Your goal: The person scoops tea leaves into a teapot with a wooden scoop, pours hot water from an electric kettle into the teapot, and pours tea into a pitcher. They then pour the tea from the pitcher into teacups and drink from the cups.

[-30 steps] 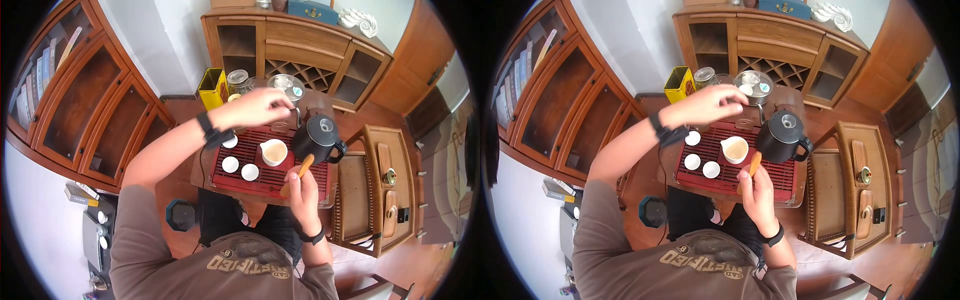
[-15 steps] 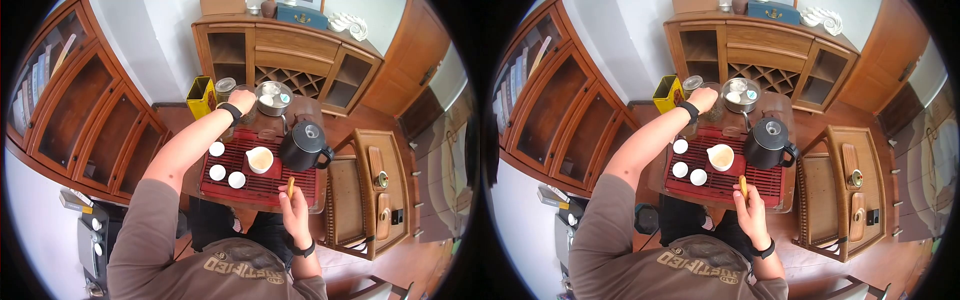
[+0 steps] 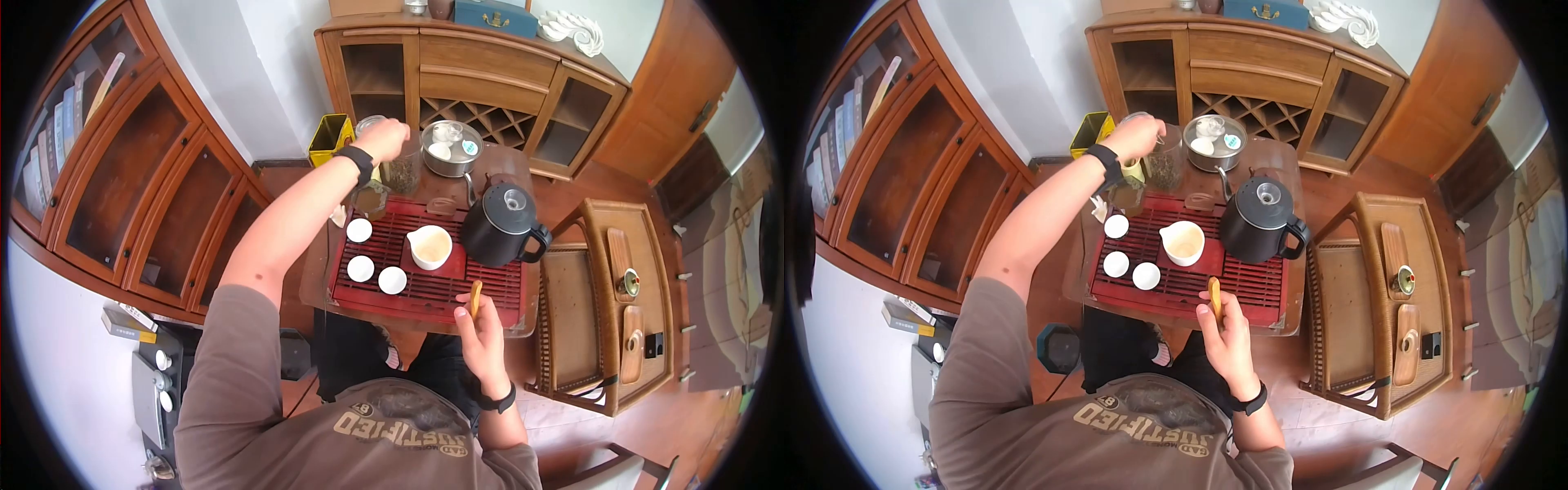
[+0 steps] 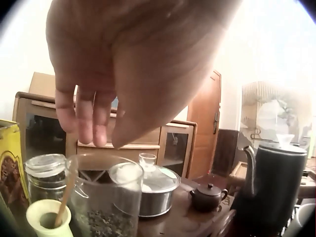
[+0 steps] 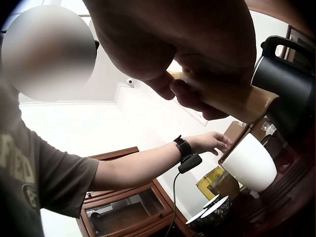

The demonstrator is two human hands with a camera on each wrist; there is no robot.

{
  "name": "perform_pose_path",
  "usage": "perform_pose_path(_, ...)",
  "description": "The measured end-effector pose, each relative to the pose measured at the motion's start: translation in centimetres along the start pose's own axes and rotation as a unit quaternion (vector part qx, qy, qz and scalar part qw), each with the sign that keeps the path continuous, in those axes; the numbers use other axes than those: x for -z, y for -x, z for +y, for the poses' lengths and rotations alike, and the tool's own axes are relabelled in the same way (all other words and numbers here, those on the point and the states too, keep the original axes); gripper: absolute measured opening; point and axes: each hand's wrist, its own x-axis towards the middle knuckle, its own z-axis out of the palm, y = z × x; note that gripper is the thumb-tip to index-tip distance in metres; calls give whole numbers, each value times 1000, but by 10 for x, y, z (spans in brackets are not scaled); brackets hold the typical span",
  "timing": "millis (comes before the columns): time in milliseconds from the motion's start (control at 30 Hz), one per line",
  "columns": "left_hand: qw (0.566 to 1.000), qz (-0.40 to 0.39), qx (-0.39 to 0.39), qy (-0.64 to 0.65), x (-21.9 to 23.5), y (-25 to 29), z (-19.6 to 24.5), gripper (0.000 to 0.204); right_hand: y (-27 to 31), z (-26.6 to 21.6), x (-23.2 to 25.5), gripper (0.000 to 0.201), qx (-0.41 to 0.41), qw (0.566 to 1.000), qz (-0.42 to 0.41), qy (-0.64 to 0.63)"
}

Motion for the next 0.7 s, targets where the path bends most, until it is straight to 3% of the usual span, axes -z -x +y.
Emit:
perform_pose_path(133, 988, -91, 122, -28, 27, 6, -16, 30, 4, 8, 0, 20, -19, 1000, -2, -23)
perform_pose_path(400, 984, -127, 108, 64, 7, -2, -68, 32, 2, 10, 1, 20, -28, 999, 6, -31)
perform_pose_path(467, 984, -108, 140, -8, 12, -3, -72, 31, 4, 13, 5, 19, -44, 998, 0, -35)
perform_pose_path(567, 985, -56, 161, -13, 24, -8, -82, 30, 5, 21, 13, 15, -68, 996, -9, -51)
perform_pose_path(700, 991, -53, 121, -8, 35, -12, -90, 30, 4, 23, 18, 17, -79, 990, -39, -113)
